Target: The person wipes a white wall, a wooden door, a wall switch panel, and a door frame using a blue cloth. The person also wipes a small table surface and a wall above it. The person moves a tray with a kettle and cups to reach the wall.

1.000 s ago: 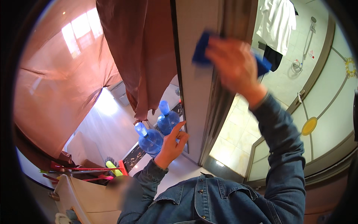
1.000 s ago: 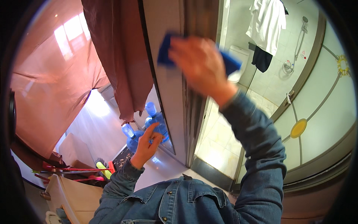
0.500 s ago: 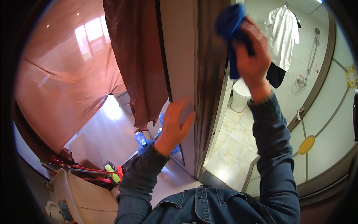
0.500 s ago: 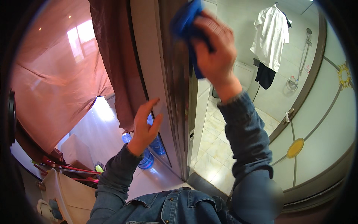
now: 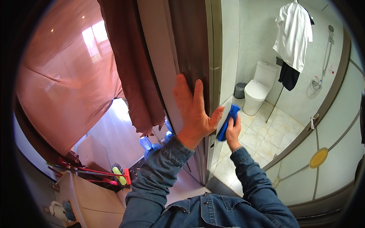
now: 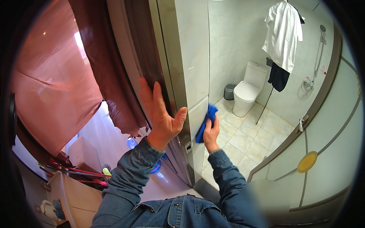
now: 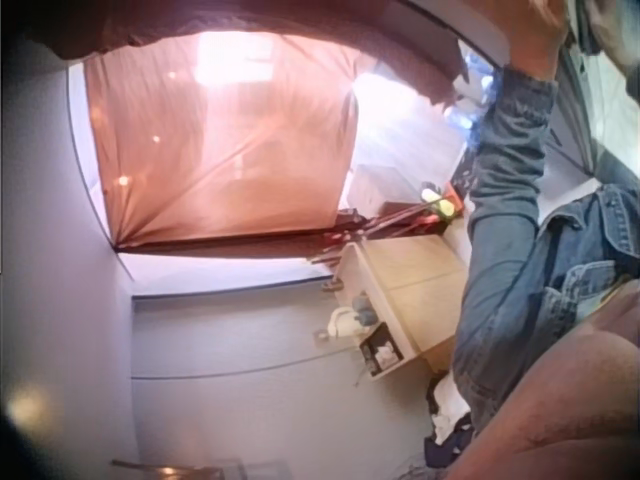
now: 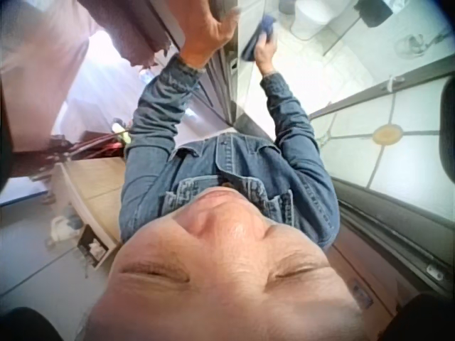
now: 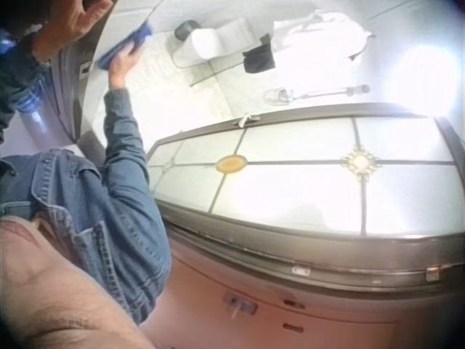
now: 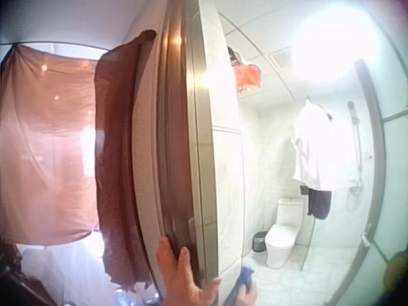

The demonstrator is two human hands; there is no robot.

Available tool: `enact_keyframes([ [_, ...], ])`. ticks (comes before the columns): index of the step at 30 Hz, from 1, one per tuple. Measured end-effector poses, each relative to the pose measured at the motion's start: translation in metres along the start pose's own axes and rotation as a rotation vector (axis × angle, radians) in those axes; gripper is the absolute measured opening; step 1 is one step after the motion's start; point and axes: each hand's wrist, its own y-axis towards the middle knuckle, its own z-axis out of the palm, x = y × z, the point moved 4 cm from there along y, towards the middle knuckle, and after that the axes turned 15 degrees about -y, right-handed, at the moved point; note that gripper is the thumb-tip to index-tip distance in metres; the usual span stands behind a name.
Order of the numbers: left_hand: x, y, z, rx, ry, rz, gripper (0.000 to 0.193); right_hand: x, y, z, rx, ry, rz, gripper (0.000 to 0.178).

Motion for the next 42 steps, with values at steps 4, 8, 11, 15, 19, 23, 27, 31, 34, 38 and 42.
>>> enact_keyframes([
  [4,0.002,-0.001,-0.001,0.001,-0.017,0.031,0.075,-0.002,-0.007,0.002,0.019,0.079,0.100,0.041],
  [8,0.002,-0.001,-0.002,0.006,-0.026,0.057,0.069,0.101,0.066,0.004,-0.087,0.135,-0.340,0.041],
  [11,0.002,-0.002,-0.002,-0.002,-0.036,0.057,0.065,0.201,0.126,0.004,-0.244,0.038,-0.735,0.039],
  [15,0.000,-0.001,-0.002,-0.003,-0.042,0.058,0.064,0.273,0.154,0.009,-0.322,0.000,-1.016,0.038],
  [19,0.000,-0.001,-0.001,-0.028,-0.091,-0.001,0.067,0.223,0.122,0.016,-0.364,-0.017,-0.958,0.039],
  [23,-0.002,0.000,-0.001,-0.025,-0.008,0.033,0.065,0.108,0.045,0.016,-0.266,-0.103,-0.869,0.042],
  [27,-0.004,0.000,0.000,-0.021,0.024,0.029,0.065,0.010,-0.029,0.005,-0.033,-0.093,-0.477,0.045],
  [31,-0.001,-0.003,0.002,-0.022,0.003,0.016,0.063,-0.031,-0.046,-0.010,0.115,-0.078,0.036,0.046],
  [34,-0.001,-0.006,0.006,-0.051,-0.043,0.013,0.059,0.009,0.001,-0.014,0.048,-0.069,-0.202,0.040],
  [38,0.002,-0.009,0.013,-0.016,-0.098,-0.041,0.065,0.096,0.078,-0.010,0.052,0.182,-0.605,0.046],
  [42,0.004,-0.010,0.016,-0.024,-0.147,-0.034,0.068,0.134,0.102,0.003,0.045,0.169,-0.586,0.043],
])
